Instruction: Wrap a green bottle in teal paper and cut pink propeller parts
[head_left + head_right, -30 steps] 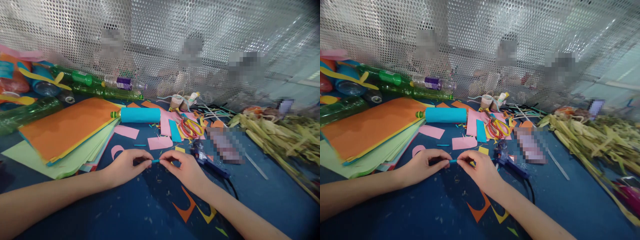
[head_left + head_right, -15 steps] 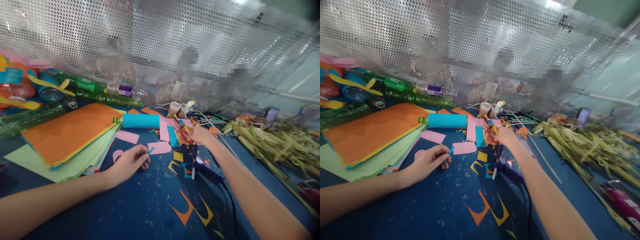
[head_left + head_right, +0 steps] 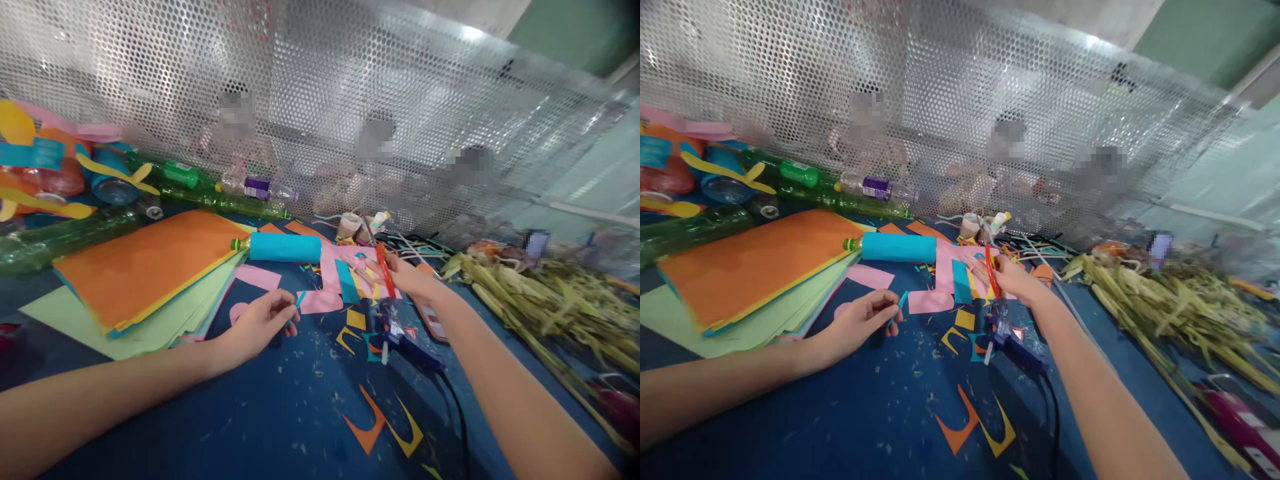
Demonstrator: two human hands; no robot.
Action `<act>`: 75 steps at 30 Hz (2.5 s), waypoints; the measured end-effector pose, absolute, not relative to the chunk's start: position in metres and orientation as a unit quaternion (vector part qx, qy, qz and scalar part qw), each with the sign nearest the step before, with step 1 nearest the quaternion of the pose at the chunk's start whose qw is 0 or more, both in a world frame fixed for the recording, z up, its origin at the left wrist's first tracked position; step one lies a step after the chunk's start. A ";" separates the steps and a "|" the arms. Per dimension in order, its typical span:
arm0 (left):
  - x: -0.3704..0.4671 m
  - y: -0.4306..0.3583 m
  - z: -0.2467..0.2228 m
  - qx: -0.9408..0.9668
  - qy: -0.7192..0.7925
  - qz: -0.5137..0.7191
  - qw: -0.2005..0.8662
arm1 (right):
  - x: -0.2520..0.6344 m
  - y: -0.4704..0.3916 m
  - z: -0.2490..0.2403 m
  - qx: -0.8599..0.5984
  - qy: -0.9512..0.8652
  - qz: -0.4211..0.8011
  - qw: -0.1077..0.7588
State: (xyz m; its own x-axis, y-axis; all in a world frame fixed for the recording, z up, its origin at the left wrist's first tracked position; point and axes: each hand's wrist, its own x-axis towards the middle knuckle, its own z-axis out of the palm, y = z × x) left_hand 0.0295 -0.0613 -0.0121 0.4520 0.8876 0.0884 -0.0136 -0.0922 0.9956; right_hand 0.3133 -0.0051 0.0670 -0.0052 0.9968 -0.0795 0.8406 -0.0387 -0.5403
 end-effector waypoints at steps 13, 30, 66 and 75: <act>0.025 -0.063 0.029 0.590 0.343 0.441 0.584 | 0.234 -0.122 0.048 -0.459 -0.666 0.542 0.229; 0.023 -0.064 0.033 0.569 0.329 0.440 0.611 | 0.226 -0.123 0.068 -0.486 -0.805 0.325 0.103; 0.019 -0.057 0.022 0.582 0.334 0.399 0.625 | 0.223 -0.124 0.051 -0.502 -0.810 0.280 0.119; 0.018 -0.056 0.026 0.587 0.334 0.383 0.630 | 0.219 -0.128 0.044 -0.507 -0.810 0.263 0.134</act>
State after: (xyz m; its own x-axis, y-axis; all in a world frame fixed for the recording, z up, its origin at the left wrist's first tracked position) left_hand 0.0183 -0.0563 0.0264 0.4839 0.8747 0.0287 -0.0902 0.0172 0.9958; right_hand 0.2194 -0.1277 0.0439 -0.4506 0.8913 -0.0505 0.7507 0.3477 -0.5618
